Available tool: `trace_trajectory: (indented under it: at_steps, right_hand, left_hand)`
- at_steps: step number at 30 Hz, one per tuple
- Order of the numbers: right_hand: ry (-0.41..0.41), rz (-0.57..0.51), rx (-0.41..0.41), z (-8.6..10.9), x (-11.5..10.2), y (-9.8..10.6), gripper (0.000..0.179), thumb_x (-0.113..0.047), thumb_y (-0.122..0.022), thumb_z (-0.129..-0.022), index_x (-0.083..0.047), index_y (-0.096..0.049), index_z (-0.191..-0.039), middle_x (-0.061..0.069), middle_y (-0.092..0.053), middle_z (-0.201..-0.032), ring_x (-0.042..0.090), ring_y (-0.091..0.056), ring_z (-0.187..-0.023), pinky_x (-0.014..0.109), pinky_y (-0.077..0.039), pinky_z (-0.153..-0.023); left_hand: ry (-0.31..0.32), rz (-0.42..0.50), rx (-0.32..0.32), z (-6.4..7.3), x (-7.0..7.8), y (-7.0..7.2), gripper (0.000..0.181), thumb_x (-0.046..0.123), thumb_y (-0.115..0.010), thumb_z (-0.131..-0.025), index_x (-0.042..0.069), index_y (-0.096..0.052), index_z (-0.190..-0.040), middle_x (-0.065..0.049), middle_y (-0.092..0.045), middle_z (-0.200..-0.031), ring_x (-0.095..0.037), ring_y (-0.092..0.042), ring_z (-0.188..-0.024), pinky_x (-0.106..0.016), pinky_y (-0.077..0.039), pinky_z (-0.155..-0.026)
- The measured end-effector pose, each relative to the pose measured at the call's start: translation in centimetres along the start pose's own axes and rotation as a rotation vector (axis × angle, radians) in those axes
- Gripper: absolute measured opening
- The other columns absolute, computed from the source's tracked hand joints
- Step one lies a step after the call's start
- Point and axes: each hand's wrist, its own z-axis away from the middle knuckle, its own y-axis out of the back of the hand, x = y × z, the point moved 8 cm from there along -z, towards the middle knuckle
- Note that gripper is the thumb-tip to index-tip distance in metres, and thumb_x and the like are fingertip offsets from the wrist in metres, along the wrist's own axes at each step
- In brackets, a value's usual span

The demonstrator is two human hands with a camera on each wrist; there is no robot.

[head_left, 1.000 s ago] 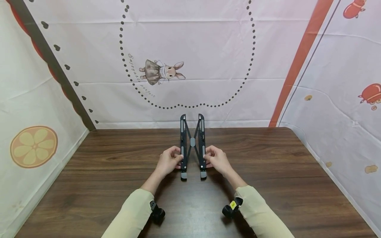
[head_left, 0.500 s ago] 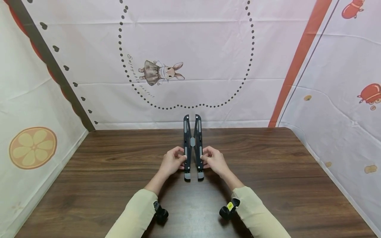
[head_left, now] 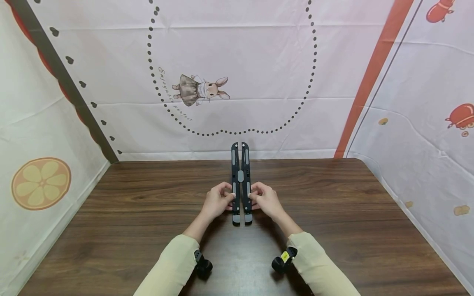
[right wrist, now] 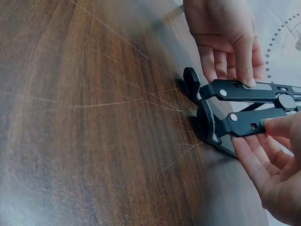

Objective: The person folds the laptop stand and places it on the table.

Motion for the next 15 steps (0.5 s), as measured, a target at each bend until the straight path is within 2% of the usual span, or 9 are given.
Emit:
trace_trajectory:
  at_steps: [7,15]
  right_hand:
    - [-0.015,0.016,0.008,-0.09,0.14,-0.08,0.012,-0.005,-0.057,-0.088,-0.004,-0.06,-0.099,0.014,-0.062,-0.082,0.019,-0.064,-0.067,0.035,-0.056,-0.061]
    - [-0.012,0.013,0.007,0.05,-0.05,-0.12,0.012,-0.004,-0.057,-0.087,-0.004,-0.06,-0.099,0.013,-0.062,-0.081,0.018,-0.064,-0.066,0.035,-0.056,-0.061]
  left_hand:
    - [-0.001,0.005,0.003,-0.01,0.15,-0.24,0.015,0.003,-0.061,-0.087,0.004,-0.058,-0.101,-0.011,-0.064,-0.078,-0.014,-0.061,-0.056,-0.03,-0.054,-0.052]
    - [-0.002,0.027,-0.003,-0.11,0.25,-0.6,0.014,0.003,-0.061,-0.086,0.004,-0.058,-0.1,-0.012,-0.063,-0.076,-0.015,-0.062,-0.056,-0.031,-0.054,-0.052]
